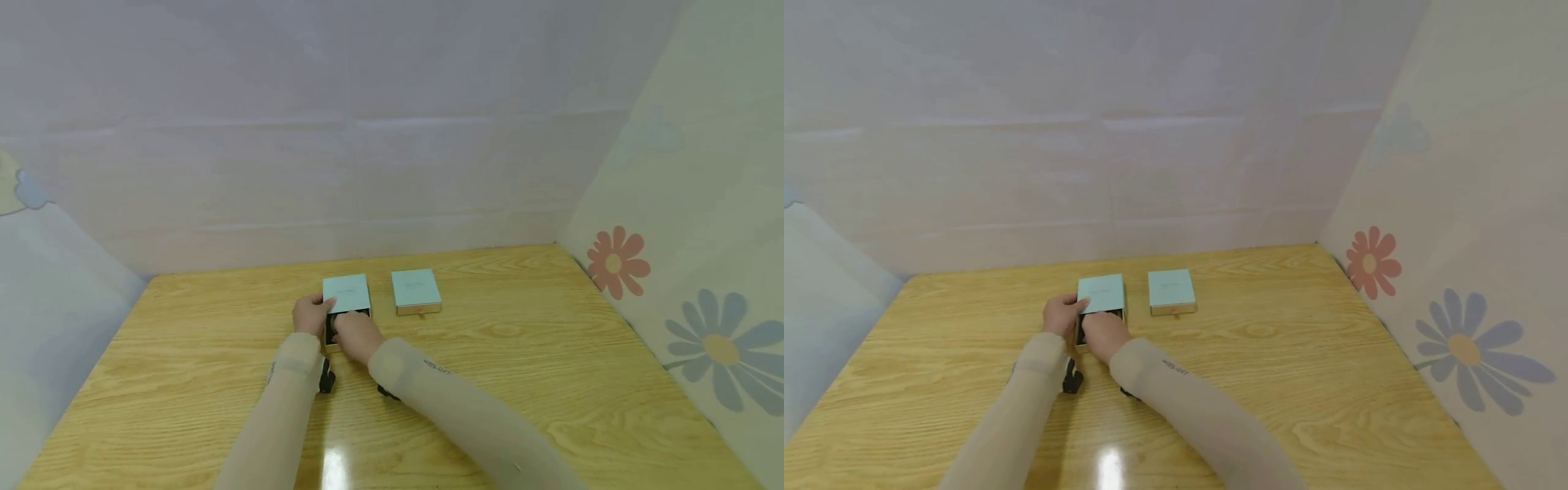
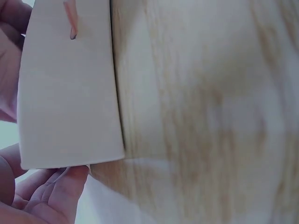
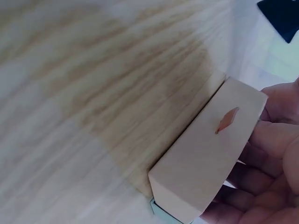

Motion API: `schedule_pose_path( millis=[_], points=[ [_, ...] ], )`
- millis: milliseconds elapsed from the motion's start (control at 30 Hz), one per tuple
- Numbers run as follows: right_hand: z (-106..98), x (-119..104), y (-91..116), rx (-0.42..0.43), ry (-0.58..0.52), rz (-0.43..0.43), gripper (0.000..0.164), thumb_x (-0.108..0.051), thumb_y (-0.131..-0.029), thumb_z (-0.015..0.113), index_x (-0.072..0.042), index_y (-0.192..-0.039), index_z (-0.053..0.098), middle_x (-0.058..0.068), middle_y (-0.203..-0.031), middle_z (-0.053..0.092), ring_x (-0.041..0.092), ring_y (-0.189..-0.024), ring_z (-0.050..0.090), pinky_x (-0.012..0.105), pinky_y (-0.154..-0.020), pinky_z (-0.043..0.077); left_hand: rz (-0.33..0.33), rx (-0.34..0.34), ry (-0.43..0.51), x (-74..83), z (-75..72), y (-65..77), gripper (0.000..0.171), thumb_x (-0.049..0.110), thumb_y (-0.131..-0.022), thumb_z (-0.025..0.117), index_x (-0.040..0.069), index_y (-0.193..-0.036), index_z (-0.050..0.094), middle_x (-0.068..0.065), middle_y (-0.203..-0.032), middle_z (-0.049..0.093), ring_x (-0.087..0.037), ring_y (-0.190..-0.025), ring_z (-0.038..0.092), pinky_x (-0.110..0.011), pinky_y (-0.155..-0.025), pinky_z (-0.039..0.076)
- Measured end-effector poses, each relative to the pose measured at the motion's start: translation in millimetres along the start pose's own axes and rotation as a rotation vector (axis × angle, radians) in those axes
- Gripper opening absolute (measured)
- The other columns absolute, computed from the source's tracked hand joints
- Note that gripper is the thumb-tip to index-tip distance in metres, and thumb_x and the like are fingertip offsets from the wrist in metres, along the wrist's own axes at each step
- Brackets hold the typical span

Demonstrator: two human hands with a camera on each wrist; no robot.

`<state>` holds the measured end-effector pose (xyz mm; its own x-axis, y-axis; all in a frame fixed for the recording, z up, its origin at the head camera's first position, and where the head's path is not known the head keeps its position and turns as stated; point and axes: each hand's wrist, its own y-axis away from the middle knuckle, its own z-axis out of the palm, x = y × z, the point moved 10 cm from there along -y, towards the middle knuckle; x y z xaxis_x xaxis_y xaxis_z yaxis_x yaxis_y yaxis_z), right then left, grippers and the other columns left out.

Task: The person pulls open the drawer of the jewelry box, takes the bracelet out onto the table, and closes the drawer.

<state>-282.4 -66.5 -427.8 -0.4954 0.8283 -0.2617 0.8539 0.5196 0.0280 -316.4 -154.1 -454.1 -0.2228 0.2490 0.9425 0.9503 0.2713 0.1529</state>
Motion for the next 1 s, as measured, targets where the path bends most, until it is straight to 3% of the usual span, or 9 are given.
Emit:
schedule_pose_path(
  millis=[333, 667, 1000],
  points=[
    [-3, -6, -3, 0.034, 0.099, -0.049, 0.014, -0.02, -0.09, 0.069, -0.014, -0.079, 0.073, -0.001, -0.075, 0.068, 0.014, -0.074, 0.067, 0.024, -0.069, 0.054, -0.005, -0.01, -0.009, -1.3, 0.0, -2.1, 0.04, 0.007, -0.097, 0.06, -0.015, -0.129, 0.053, -0.033, -0.131, 0.052, -0.044, -0.124, 0.047, -0.049, -0.102, 0.042],
    [0, -10, -4, 0.001, 0.233, -0.032, 0.02, -0.008, -0.096, 0.062, -0.013, -0.079, 0.072, 0.0, -0.072, 0.067, 0.014, -0.069, 0.065, 0.025, -0.063, 0.054, -0.008, -0.01, -0.002, 0.1, 0.1, 0.6, 0.039, 0.007, -0.097, 0.059, -0.014, -0.129, 0.054, -0.032, -0.13, 0.052, -0.043, -0.124, 0.048, -0.049, -0.102, 0.042],
    [1, -13, -2, -0.032, 0.128, -0.02, 0.024, -0.007, -0.097, 0.06, -0.012, -0.075, 0.066, 0.001, -0.063, 0.058, 0.012, -0.056, 0.057, 0.023, -0.051, 0.039, -0.01, -0.024, -0.015, -2.1, 0.4, -0.8, 0.041, 0.008, -0.097, 0.06, -0.014, -0.13, 0.053, -0.032, -0.132, 0.051, -0.044, -0.125, 0.047, -0.05, -0.102, 0.042]
  ],
)
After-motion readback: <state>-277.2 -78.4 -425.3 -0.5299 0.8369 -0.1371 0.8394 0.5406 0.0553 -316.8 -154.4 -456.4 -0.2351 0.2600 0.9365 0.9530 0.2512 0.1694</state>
